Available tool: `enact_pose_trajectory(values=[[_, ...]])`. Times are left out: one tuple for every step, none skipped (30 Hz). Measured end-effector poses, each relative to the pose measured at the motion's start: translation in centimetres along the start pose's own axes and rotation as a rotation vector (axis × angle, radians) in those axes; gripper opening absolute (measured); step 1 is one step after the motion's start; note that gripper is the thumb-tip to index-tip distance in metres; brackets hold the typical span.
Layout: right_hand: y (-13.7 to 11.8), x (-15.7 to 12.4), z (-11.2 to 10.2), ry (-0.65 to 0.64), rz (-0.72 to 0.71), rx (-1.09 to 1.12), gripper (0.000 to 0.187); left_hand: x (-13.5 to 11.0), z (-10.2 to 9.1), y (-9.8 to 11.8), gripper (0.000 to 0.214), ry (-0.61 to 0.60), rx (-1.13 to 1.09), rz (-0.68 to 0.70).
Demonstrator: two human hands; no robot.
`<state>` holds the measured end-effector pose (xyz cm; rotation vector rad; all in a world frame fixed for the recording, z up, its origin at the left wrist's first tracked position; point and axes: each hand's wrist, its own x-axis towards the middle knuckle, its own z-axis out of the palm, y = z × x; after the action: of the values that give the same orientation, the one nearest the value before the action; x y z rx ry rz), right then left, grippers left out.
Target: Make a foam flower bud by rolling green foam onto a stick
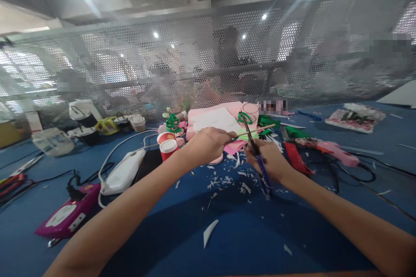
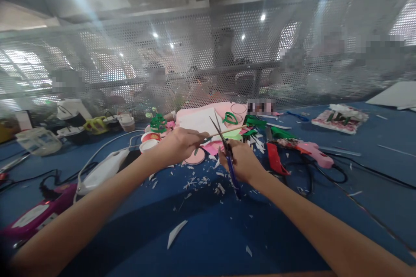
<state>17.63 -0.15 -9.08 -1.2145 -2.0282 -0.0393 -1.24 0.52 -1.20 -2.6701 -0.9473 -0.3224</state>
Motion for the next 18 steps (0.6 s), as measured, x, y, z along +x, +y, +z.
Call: enact_pose_trajectory(values=[[0.0,0.0,0.1,0.006,-0.015,-0.011,0.019,-0.1,0.0,0.0,0.042,0.004,-0.004,0.017],[0.1,-0.1,0.3,0.009,-0.028,-0.017,0.022,-0.1,0.0,-0.1,0.043,0.005,-0.005,0.03],[0.1,-0.1,0.4,0.006,-0.042,-0.019,0.023,-0.2,-0.1,-0.1,0.043,0.004,-0.006,0.041],[0.1,-0.2,0.5,0.008,-0.06,-0.021,0.025,-0.2,-0.1,-0.1,0.043,0.0,-0.004,0.052],[0.2,-0.2,0.6,0.017,-0.082,-0.028,0.026,-0.3,-0.2,-0.1,0.043,-0.005,0.001,0.064],[0.2,-0.3,0.7,0.032,-0.111,-0.04,0.025,-0.3,-0.2,-0.1,0.043,-0.011,0.009,0.074],[0.3,-0.3,0.8,0.051,-0.147,-0.058,0.025,-0.3,-0.2,-0.1,0.043,-0.017,0.018,0.083],[0.3,-0.4,0.8,0.07,-0.183,-0.079,0.024,-0.3,-0.3,-0.1,0.043,-0.021,0.026,0.086],[0.4,-0.4,0.9,0.084,-0.21,-0.099,0.024,-0.3,-0.3,-0.1,0.044,-0.022,0.03,0.085],[0.5,-0.4,0.9,0.091,-0.226,-0.113,0.024,-0.3,-0.3,-0.1,0.044,-0.022,0.031,0.081],[0.6,-0.4,1.0,0.088,-0.234,-0.119,0.024,-0.3,-0.3,-0.1,0.044,-0.02,0.026,0.078],[0.7,-0.5,1.0,0.083,-0.234,-0.117,0.024,-0.3,-0.3,-0.1,0.044,-0.019,0.018,0.078],[0.8,-0.5,1.0,0.077,-0.235,-0.111,0.024,-0.4,-0.2,-0.1,0.043,-0.018,0.009,0.08],[0.9,-0.5,1.1,0.076,-0.237,-0.104,0.024,-0.4,-0.2,-0.2,0.042,-0.018,-0.002,0.086],[1.0,-0.5,1.1,0.078,-0.24,-0.095,0.024,-0.4,-0.2,-0.2,0.04,-0.018,-0.013,0.093],[1.1,-0.5,1.1,0.082,-0.239,-0.083,0.024,-0.4,-0.2,-0.2,0.04,-0.015,-0.021,0.099],[1.1,-0.4,1.1,0.084,-0.235,-0.069,0.024,-0.4,-0.2,-0.2,0.039,-0.011,-0.026,0.102],[1.1,-0.4,1.1,0.084,-0.227,-0.055,0.024,-0.4,-0.2,-0.2,0.039,-0.008,-0.028,0.104]])
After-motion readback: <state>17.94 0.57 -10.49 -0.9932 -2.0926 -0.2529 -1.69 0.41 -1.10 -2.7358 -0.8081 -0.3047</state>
